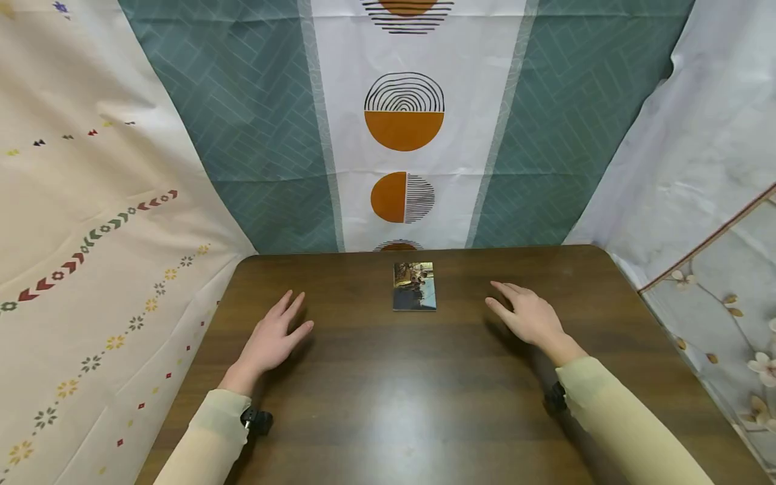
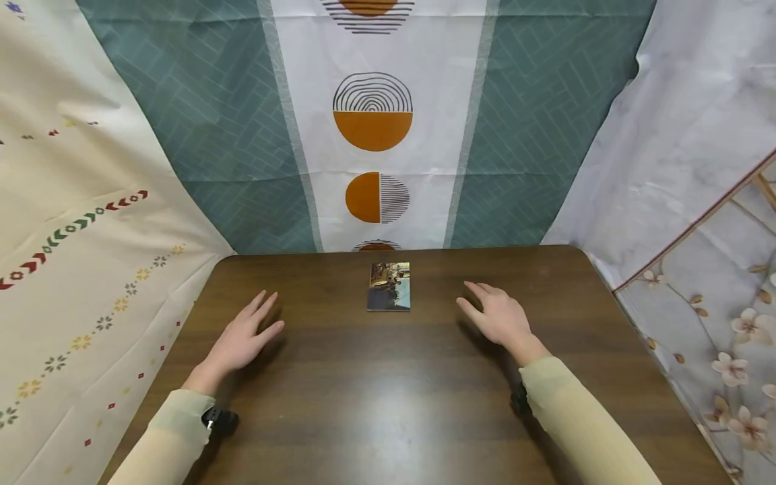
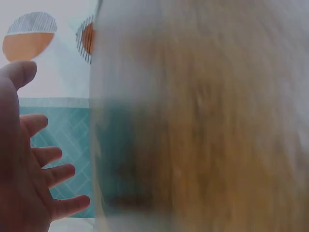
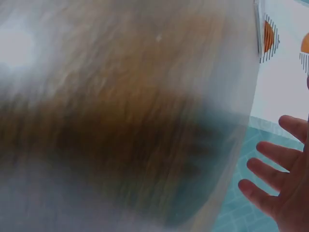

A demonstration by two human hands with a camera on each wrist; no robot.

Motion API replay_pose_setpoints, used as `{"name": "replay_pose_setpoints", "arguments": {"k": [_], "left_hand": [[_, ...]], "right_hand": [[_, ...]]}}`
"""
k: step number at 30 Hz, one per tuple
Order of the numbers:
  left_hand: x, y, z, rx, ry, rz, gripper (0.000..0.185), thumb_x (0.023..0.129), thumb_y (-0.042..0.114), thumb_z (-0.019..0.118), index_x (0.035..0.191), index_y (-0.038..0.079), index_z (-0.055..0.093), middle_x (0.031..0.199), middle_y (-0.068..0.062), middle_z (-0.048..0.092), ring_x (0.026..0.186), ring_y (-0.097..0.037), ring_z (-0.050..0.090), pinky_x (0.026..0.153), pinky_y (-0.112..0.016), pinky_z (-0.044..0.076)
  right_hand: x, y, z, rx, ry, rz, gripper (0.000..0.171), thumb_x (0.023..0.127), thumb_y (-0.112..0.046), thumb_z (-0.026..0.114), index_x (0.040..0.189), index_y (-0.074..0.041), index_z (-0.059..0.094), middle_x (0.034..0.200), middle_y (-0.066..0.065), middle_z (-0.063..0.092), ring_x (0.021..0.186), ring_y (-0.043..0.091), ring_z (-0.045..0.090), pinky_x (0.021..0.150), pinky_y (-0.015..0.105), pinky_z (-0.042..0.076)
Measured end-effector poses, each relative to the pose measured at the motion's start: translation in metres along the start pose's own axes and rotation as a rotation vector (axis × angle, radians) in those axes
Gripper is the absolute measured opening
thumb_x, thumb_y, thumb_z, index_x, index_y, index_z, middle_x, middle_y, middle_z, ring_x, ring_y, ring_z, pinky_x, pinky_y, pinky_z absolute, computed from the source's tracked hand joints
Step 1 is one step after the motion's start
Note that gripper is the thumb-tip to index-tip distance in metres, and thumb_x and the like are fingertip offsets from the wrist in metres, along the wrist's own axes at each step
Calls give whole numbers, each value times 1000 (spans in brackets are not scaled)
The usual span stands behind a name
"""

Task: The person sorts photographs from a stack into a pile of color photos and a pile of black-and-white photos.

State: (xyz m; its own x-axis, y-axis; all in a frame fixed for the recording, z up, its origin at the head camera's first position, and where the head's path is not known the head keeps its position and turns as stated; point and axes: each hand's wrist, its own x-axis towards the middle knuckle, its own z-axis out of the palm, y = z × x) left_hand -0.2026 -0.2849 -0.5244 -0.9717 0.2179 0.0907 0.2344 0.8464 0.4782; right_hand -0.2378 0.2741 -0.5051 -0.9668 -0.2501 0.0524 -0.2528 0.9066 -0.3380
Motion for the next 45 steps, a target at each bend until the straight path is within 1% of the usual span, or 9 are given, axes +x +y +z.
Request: {"name": "replay_pose_setpoints", "arguments": {"k": [5, 9, 14, 18, 25, 32, 36, 41, 45], "left_hand": [[5, 5, 4, -73, 35, 7, 76, 110, 55, 51, 167, 9, 36, 171, -23, 29, 153, -50, 32, 116, -72, 30], [11, 14, 8, -152, 62, 1, 67, 111, 47, 55, 163, 6, 45, 166, -22, 41, 151, -45, 39, 118, -66, 32], [19, 32, 12, -267, 77, -76, 53, 111, 35, 59, 153, 3, 58, 149, -21, 61, 135, -41, 58, 110, -61, 45], [23, 49, 14, -350, 85, -144, 48, 110, 32, 60, 147, 3, 64, 137, -18, 70, 124, -38, 66, 103, -58, 51], [36, 79, 27, -442, 85, -149, 43, 108, 30, 62, 142, 3, 68, 130, -15, 73, 121, -34, 68, 103, -54, 52], [54, 108, 53, -507, 90, -173, 39, 108, 26, 62, 137, 1, 71, 127, -14, 74, 117, -32, 69, 101, -52, 53], [67, 123, 67, -529, 110, -176, 37, 106, 23, 64, 134, 0, 73, 123, -14, 75, 116, -32, 69, 100, -52, 53], [86, 140, 82, -546, 145, -173, 36, 104, 21, 66, 133, 0, 73, 120, -14, 75, 112, -32, 69, 97, -50, 54], [99, 147, 93, -542, 177, -181, 37, 102, 19, 70, 133, -1, 73, 117, -14, 74, 107, -31, 69, 93, -48, 55]], "right_hand": [[3, -1, 2, 63, 19, 6, 67, 111, -56, 47, 163, -14, 47, 161, 20, 49, 145, 47, 47, 106, 71, 42], [5, -4, 4, 155, 50, -2, 60, 112, -47, 51, 160, -11, 52, 158, 20, 52, 144, 47, 48, 109, 70, 40], [7, -15, 10, 303, 45, -16, 49, 111, -35, 58, 151, -6, 61, 149, 20, 61, 136, 45, 57, 109, 65, 43], [10, -27, 14, 404, 41, -22, 46, 110, -33, 61, 147, -5, 65, 145, 18, 65, 130, 43, 62, 106, 63, 47], [16, -45, 18, 508, 28, 2, 44, 108, -29, 66, 144, -4, 67, 142, 16, 68, 131, 40, 62, 106, 60, 48], [31, -69, 29, 601, -21, 48, 44, 108, -25, 66, 146, -2, 65, 142, 17, 67, 134, 40, 60, 108, 59, 46], [41, -79, 38, 683, -36, 86, 46, 108, -23, 65, 148, 0, 62, 143, 18, 67, 131, 38, 62, 103, 54, 51], [52, -88, 49, 747, 9, 125, 47, 106, -19, 68, 148, 2, 61, 139, 20, 68, 129, 36, 64, 100, 51, 54], [62, -95, 58, 705, 55, 130, 49, 104, -17, 70, 147, 4, 61, 138, 22, 68, 129, 39, 63, 105, 53, 51]]}}
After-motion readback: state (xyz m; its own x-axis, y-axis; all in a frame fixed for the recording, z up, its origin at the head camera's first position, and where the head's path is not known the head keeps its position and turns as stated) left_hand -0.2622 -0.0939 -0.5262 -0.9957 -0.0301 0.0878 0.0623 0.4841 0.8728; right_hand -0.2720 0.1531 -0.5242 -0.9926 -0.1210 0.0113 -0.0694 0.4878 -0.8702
